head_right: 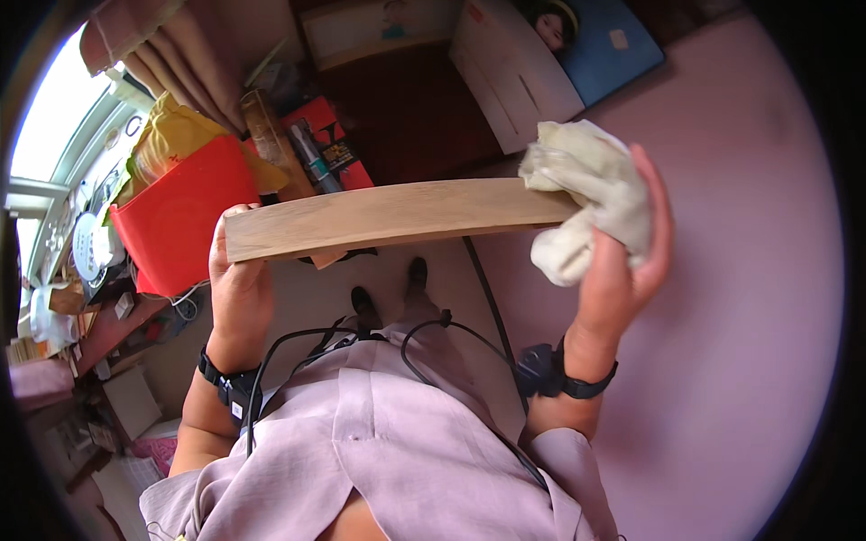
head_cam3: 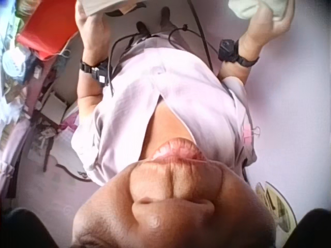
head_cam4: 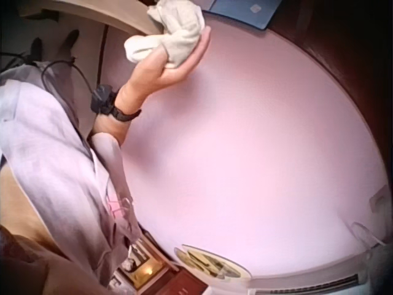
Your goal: The person wipes the front and back of a wooden picture frame with a cloth before placing it back on a shelf and wiping the shelf surface.
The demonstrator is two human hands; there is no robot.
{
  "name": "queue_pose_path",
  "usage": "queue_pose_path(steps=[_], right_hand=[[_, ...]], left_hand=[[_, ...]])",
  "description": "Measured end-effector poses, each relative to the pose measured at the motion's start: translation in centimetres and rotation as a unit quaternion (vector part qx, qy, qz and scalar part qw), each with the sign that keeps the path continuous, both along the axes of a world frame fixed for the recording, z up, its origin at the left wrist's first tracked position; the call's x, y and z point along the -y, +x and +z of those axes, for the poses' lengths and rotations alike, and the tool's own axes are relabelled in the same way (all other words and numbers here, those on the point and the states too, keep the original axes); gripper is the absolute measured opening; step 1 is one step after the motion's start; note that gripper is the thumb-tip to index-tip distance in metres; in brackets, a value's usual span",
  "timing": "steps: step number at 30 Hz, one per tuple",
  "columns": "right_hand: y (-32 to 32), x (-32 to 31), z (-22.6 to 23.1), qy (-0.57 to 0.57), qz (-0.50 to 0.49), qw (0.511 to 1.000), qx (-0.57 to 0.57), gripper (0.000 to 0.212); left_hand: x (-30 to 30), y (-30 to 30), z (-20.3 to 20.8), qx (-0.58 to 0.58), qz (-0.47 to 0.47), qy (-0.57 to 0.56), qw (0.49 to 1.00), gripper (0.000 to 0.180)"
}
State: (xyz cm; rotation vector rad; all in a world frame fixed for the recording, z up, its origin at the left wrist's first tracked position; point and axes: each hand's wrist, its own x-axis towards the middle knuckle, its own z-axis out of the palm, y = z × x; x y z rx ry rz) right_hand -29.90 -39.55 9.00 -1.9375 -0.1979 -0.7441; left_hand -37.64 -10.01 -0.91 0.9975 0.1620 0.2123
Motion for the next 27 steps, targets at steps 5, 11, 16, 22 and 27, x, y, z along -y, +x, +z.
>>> queue_pose_path(steps=[5,11,16,22,27], right_hand=[[-1.5,-1.1,-3.0,-0.202,0.055,0.977,-0.04,0.053],[-4.3,-6.5,-4.5,-0.251,0.26,0.931,0.044,0.062],[-4.6,-6.8,-4.7,-0.212,0.401,0.888,0.071,0.061],[-4.1,-0.5,-4.3,-0.362,0.311,0.873,0.104,0.058],[-2.8,8.3,-5.5,-0.315,0.222,0.921,0.049,0.065]], left_hand=[[1.7,0.0,1.3,0.005,-0.002,0.001,1.0,0.03],[4.5,-0.4,0.8,0.014,-0.014,0.016,1.0,0.034],[7.3,-1.1,0.2,-0.006,-0.028,-0.057,0.998,0.042],[10.4,-1.2,0.5,-0.014,-0.02,0.033,0.999,0.04],[12.0,-1.9,1.8,-0.045,0.009,0.066,0.997,0.033]])
